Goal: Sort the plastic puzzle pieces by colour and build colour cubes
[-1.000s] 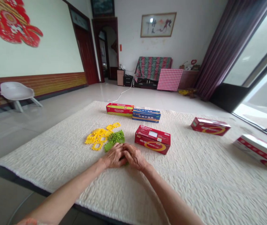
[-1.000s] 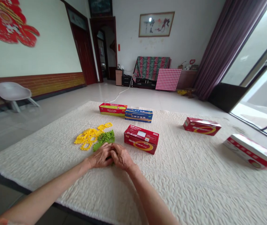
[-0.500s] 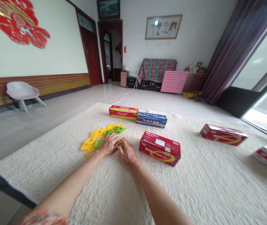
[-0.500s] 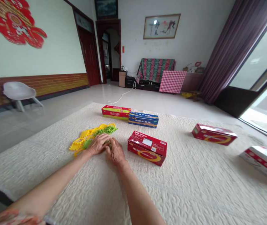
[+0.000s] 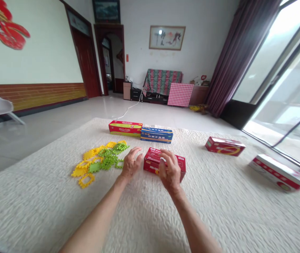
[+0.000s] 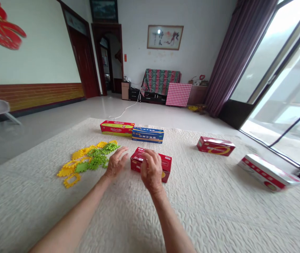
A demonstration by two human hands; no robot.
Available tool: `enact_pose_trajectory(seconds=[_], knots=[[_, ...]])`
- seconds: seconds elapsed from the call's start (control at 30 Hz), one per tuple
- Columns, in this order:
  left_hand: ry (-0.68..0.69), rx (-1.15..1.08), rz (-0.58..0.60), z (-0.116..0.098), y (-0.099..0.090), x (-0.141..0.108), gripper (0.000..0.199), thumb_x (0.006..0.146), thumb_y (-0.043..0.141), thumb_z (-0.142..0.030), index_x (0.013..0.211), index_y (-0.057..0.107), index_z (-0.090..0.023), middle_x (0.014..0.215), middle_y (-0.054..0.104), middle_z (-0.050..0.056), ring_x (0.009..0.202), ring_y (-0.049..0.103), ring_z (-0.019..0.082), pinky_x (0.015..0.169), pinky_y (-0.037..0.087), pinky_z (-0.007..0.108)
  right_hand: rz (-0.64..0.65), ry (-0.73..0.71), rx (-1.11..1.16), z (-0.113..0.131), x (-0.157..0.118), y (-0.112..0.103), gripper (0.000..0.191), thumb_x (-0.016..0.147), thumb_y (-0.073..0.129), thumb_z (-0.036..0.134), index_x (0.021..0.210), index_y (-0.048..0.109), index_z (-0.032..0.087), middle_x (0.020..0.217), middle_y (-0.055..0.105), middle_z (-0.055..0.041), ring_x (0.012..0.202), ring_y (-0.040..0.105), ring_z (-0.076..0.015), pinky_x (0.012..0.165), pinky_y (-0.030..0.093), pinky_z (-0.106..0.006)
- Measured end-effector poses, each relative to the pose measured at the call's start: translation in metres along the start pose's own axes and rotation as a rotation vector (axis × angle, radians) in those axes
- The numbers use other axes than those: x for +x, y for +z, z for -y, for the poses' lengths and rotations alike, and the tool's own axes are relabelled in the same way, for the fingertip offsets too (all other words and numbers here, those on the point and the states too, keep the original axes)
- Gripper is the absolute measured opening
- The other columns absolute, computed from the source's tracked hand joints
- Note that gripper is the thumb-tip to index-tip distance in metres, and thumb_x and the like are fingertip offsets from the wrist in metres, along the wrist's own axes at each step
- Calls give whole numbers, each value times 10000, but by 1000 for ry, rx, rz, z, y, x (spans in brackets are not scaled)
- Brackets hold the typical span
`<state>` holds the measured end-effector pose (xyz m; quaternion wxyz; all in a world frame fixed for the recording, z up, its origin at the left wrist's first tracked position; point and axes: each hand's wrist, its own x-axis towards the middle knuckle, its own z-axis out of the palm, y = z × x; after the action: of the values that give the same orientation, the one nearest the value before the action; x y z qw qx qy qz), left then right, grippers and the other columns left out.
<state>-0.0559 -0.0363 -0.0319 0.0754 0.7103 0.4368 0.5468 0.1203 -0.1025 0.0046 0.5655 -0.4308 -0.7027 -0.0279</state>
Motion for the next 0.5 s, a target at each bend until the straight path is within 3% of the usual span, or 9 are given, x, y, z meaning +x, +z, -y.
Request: enact_pose_trajectory(seconds=[0.1,0.2,0.37,0.5], knots=[[-109,-121,0,-15,26,-5,322,868,501,-327,1138,596,-179,1176,649,93,1083,611,209,888,535,350,-121,82,-131,-30,1,-28,202,863,463,206,1027,579,222,1179,590,-98,1157,519,-244,1000,413,-478],[-131,-148,-21,-18,42,-12,327,869,489,-330,1147,587,-187,1176,650,88,1091,606,209,938,509,356,-128,160,-179,-52,-12,-40,230,854,484,271,1061,571,222,1222,562,-106,1180,500,-268,1003,406,-504],[-91,-128,-39,-15,47,-17,327,880,462,-332,1157,576,-201,1180,646,76,1111,595,207,978,483,354,-54,213,-51,-62,-30,-36,314,841,501,293,1144,546,226,1330,487,-111,1225,477,-269,1013,415,-482],[-45,-85,-65,-16,46,-18,326,880,459,-334,1158,569,-204,1173,640,79,1115,588,214,980,483,366,-115,264,-1,-71,-33,-30,346,827,526,330,1155,545,222,1370,447,-120,1247,456,-282,1021,402,-493]])
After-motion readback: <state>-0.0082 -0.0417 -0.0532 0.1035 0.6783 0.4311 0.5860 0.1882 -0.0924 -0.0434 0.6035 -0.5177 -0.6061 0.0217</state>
